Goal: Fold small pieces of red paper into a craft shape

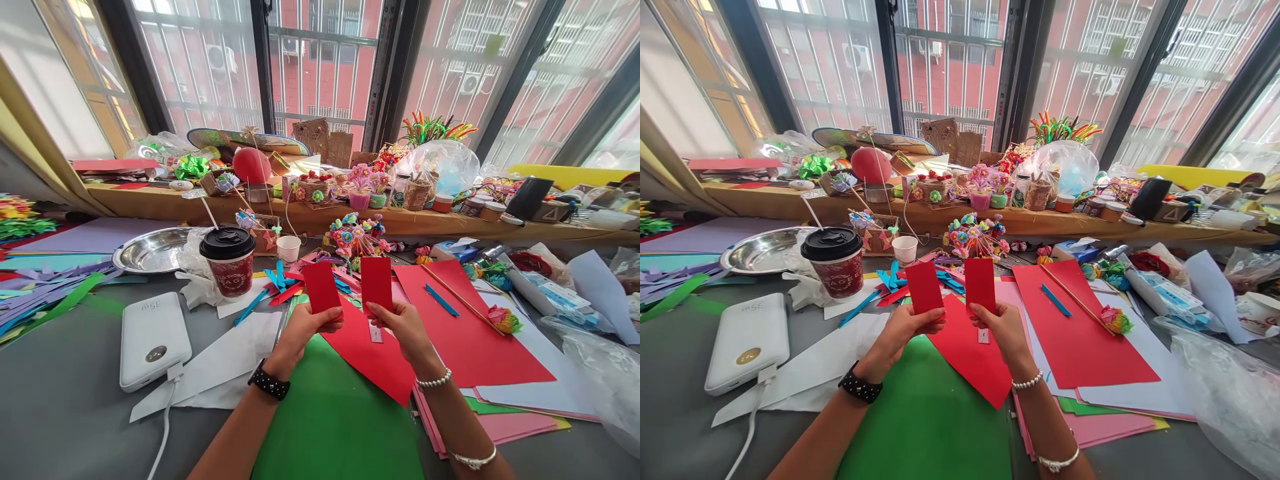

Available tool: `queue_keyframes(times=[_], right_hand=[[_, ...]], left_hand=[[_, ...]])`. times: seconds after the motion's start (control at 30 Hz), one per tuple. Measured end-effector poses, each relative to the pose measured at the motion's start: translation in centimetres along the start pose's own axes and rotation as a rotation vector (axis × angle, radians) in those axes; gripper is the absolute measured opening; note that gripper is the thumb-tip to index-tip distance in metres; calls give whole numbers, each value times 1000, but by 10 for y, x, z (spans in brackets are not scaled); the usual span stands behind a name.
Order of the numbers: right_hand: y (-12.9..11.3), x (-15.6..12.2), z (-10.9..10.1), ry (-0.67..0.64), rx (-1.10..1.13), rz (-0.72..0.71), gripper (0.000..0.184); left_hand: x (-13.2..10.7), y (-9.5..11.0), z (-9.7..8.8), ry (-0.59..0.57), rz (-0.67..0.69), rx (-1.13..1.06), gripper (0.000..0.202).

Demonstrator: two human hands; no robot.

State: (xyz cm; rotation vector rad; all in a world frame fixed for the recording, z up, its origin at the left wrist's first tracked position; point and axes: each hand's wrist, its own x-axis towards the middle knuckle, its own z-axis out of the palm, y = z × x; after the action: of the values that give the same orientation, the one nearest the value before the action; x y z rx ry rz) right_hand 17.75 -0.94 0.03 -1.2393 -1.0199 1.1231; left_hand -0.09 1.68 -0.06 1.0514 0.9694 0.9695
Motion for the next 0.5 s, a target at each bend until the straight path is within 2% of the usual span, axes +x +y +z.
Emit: queue_keyframes(times=[0.17,0.23,0.3,0.4,0.5], right_hand=[[0,-1,1,20,-3,20,26],[-1,-2,1,7,2,21,26],[-2,-3,1,-17,5,15,24],[-2,-4,2,-60,0,6,24],[-1,-6,6,-88,-26,6,25]], left_hand=[[0,-1,6,-26,-70,71,31],[2,-4,5,-7,-58,147,35],[5,-8,3,75,17,317,36],[8,-10,-2,244,221,585,32],[5,-6,-3,419,442,614,35]])
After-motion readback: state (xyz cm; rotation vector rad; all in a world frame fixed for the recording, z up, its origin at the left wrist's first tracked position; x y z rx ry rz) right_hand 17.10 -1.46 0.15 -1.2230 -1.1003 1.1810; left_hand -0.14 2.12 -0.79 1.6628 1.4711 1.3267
